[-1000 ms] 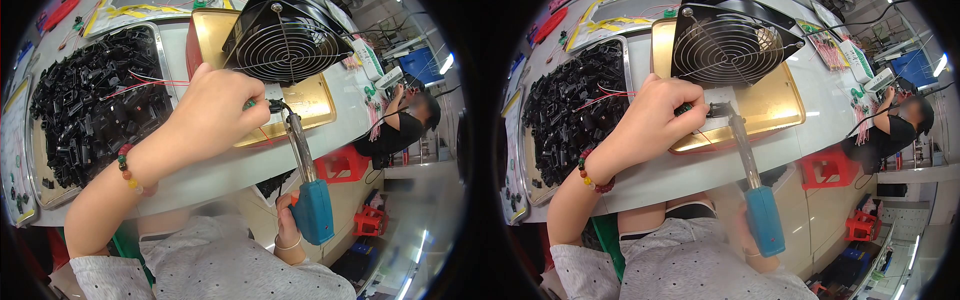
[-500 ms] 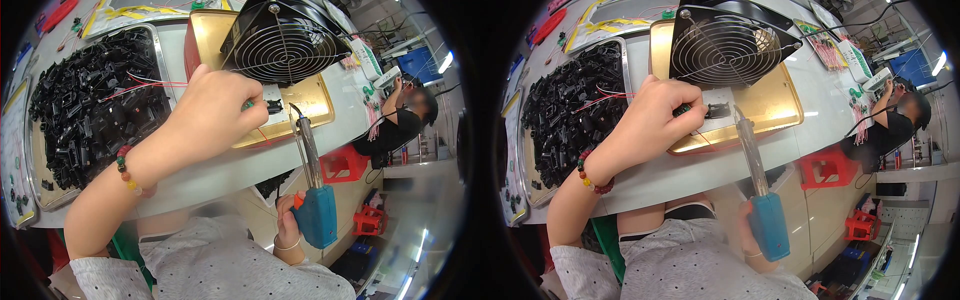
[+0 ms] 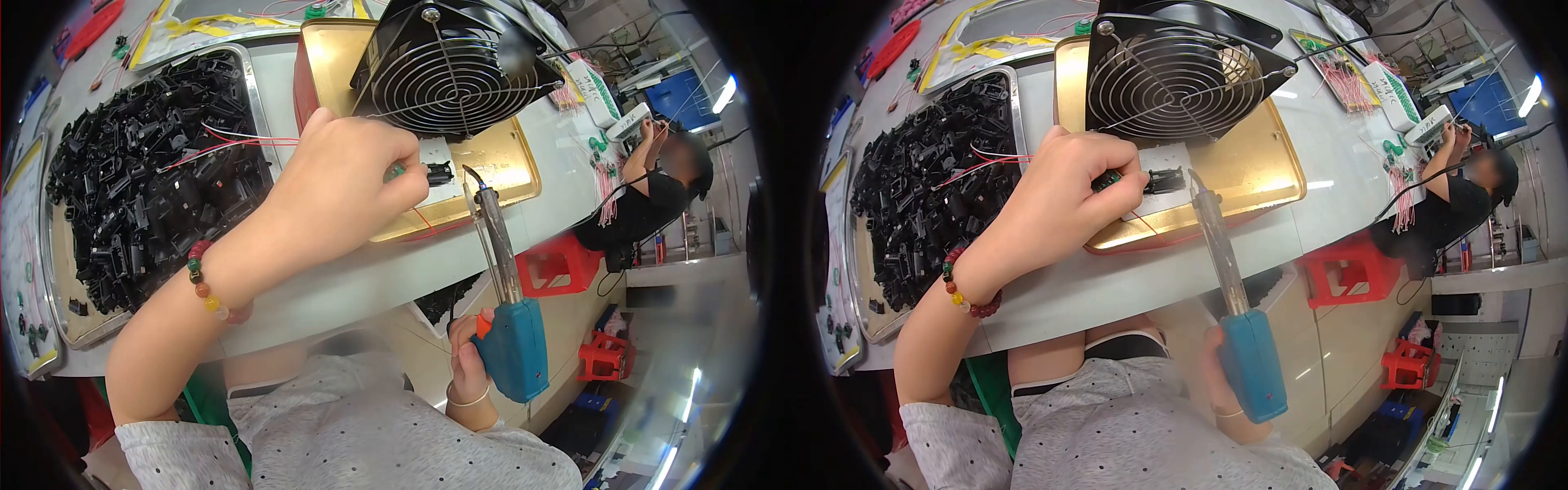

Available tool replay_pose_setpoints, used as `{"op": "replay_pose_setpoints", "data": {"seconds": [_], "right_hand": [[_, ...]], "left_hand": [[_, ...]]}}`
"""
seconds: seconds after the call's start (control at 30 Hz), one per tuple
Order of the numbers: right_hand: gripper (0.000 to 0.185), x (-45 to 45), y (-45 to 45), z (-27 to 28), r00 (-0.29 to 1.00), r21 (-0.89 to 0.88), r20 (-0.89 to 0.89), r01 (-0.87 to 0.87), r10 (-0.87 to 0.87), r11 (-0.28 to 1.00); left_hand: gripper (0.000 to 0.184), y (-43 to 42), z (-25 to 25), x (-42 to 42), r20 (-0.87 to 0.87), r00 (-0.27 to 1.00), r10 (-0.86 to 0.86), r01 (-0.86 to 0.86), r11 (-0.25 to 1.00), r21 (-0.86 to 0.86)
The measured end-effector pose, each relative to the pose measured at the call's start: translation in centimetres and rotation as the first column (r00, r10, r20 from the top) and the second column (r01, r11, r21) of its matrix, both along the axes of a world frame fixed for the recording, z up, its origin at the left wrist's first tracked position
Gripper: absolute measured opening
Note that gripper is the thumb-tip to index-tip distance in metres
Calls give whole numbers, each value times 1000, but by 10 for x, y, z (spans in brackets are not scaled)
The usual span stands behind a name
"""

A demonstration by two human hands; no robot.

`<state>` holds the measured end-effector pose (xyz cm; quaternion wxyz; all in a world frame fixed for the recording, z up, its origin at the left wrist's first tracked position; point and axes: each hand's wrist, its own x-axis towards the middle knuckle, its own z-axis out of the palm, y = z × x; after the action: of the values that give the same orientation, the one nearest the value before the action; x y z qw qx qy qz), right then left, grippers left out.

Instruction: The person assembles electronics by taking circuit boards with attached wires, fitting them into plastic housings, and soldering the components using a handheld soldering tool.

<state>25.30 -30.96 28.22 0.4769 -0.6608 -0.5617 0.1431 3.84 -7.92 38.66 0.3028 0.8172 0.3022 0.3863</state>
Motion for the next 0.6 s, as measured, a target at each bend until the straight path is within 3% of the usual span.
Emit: {"op": "replay_pose_setpoints", "data": {"seconds": [0.1, 0.2, 0.27, 0.37, 0.5, 0.57, 0.6], "right_hand": [[48, -3, 0, 2, 999, -5, -44, 7, -7, 1000], [24, -15, -1, 12, 971, -100, -209, 98, -117, 990], [12, -16, -5, 12, 964, -179, -228, 100, -140, 979], [15, -11, -1, 18, 983, -204, -183, -3, -35, 979], [30, -15, 8, 44, 978, -28, -196, -74, 68, 997], [38, -14, 13, 48, 976, 16, -191, -100, 101, 995], [41, -14, 14, 50, 972, 19, -208, -105, 106, 994]], "left_hand": [[22, 1, -3, 1, 20, 1000, 21, -22, 998, 66], [22, 0, 5, 0, -21, 1000, -9, 9, 1000, -25], [23, -1, 7, 0, -21, 1000, -18, 17, 999, -49], [21, -2, 16, 1, -92, 995, -22, 13, 996, -92], [15, -7, 18, 1, -134, 991, -4, -16, 988, -153], [9, -18, 27, 4, -228, 962, 153, -151, 988, 26], [11, -24, 28, 9, -219, 940, 261, -204, 946, 250]]}}
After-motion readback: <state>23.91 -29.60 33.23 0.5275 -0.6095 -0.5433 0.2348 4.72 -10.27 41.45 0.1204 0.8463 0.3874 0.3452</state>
